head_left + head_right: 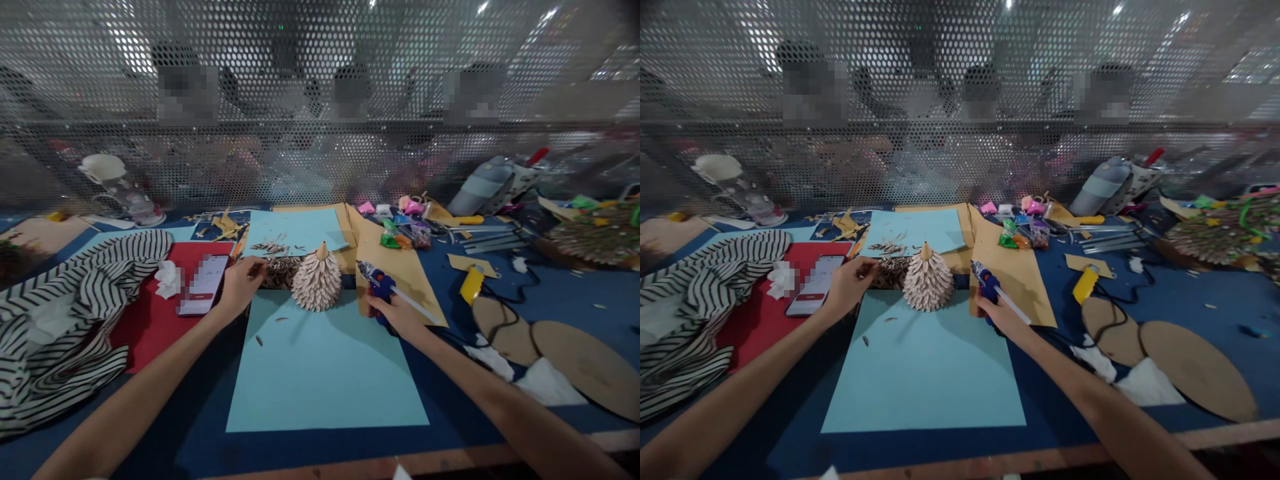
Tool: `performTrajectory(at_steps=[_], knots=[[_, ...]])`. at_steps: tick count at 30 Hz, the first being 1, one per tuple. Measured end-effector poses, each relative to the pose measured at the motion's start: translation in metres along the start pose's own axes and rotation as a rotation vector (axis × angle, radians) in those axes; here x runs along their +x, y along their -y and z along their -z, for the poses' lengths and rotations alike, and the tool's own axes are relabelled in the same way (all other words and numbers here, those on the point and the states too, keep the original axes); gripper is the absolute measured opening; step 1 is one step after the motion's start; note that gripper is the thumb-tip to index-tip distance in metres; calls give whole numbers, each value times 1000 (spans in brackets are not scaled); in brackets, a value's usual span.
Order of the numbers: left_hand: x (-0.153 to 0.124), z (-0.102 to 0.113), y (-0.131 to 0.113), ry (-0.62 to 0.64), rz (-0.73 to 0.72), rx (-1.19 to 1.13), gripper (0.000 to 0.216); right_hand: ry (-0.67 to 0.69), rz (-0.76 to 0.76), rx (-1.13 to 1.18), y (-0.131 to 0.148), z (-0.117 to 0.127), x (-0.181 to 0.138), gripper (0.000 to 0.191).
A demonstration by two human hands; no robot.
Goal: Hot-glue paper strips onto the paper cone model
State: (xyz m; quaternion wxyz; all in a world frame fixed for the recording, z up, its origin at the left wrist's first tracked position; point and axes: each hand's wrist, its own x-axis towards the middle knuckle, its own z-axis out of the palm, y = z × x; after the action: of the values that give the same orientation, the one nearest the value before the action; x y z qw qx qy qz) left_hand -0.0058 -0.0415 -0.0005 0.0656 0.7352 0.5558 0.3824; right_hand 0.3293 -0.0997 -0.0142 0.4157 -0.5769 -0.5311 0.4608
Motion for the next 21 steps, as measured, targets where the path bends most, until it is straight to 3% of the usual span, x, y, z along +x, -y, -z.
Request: performTrajectory(at_steps=[6, 11, 21], knots=[[-1, 0, 1, -10, 45, -156, 14, -22, -2, -23, -7, -1, 1, 24], [1, -2, 5, -5, 121, -269, 17, -179, 188, -379, -10, 5, 3, 18], [2, -2, 12, -3, 151, -298, 17, -98, 286, -870, 5, 19, -6, 28]])
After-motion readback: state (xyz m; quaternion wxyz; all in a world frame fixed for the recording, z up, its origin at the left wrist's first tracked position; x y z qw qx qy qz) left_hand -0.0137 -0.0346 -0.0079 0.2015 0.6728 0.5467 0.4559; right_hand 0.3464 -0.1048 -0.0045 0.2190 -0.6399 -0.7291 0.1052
